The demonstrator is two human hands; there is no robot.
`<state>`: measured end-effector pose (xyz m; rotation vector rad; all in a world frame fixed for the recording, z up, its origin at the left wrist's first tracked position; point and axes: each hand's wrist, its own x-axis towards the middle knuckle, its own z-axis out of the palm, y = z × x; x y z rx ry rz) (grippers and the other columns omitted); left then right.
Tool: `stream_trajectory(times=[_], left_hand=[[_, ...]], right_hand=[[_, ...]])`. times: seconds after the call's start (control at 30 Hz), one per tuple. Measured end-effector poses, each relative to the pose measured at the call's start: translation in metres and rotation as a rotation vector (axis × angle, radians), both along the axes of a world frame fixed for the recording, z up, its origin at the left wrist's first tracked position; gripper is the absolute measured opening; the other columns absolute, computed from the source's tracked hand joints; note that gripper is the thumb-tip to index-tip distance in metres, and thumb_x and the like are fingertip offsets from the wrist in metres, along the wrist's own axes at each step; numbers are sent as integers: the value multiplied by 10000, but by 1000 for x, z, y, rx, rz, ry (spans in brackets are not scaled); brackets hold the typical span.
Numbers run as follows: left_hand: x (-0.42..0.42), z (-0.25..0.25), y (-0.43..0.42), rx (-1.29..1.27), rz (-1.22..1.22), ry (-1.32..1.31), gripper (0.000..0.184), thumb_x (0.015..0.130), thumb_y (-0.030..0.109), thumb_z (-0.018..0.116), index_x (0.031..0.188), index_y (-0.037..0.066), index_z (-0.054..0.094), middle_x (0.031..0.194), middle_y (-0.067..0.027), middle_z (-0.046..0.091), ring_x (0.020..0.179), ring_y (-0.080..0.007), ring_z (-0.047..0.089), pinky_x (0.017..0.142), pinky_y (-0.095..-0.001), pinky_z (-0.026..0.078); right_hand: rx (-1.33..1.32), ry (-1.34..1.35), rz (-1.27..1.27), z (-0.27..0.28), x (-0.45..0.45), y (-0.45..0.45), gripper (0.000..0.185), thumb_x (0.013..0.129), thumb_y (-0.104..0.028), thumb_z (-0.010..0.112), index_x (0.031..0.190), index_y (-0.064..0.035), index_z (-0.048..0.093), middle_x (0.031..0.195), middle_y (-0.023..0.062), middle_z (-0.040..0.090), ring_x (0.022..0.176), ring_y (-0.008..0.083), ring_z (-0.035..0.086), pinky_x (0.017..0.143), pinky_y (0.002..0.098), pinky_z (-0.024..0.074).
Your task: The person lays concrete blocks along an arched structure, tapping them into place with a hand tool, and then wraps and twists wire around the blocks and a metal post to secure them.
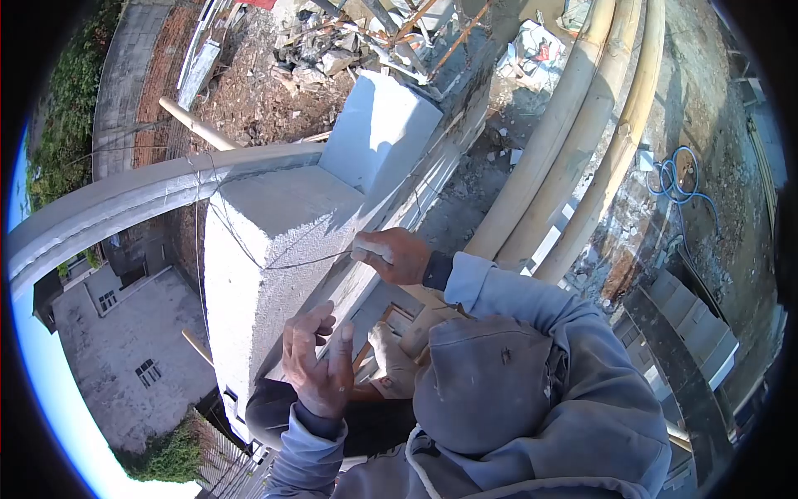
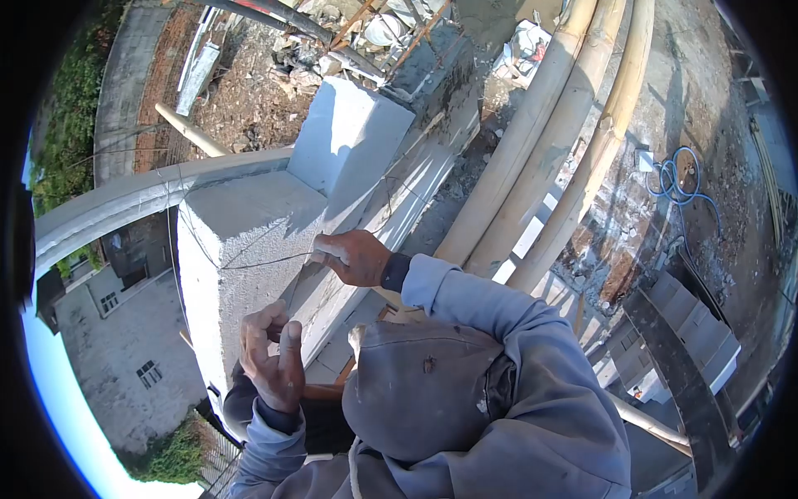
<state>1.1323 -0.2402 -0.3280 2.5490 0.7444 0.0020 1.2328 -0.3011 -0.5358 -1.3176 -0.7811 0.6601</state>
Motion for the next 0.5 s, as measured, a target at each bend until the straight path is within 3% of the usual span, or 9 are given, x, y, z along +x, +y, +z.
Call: stream_trajectory(times=[0.1,0.2,0.3,0.5], left_hand=[[-7,-54,-12,-241,311,-5,436,898,296,590,1166,-42,524,868,-135,607,723,-207,598,675,-315,485],[12,-79,-20,-196,259,-41,379,912,289,568,1115,-31,561,852,-129,613,732,-207,610,683,-311,485],[29,-99,-5,-223,411,-12,299,919,267,553,1006,-12,617,817,-126,632,745,-216,630,683,-320,487],[28,-115,9,-58,354,-77,193,901,192,575,829,25,639,753,-121,648,673,-238,632,625,-335,477]], right_hand=[[86,-154,-143,-12,-9,6,319,871,-237,609,1016,47,602,852,217,636,787,355,634,671,389,504],[72,-97,-16,-9,0,1,264,872,-246,593,961,2,595,804,189,616,766,374,614,635,409,489],[131,-39,27,1,7,-6,201,861,-226,591,925,-36,575,773,175,595,737,386,594,609,414,473],[96,-24,46,5,10,-8,161,878,-235,566,929,-83,581,777,125,621,734,336,611,637,416,467]])
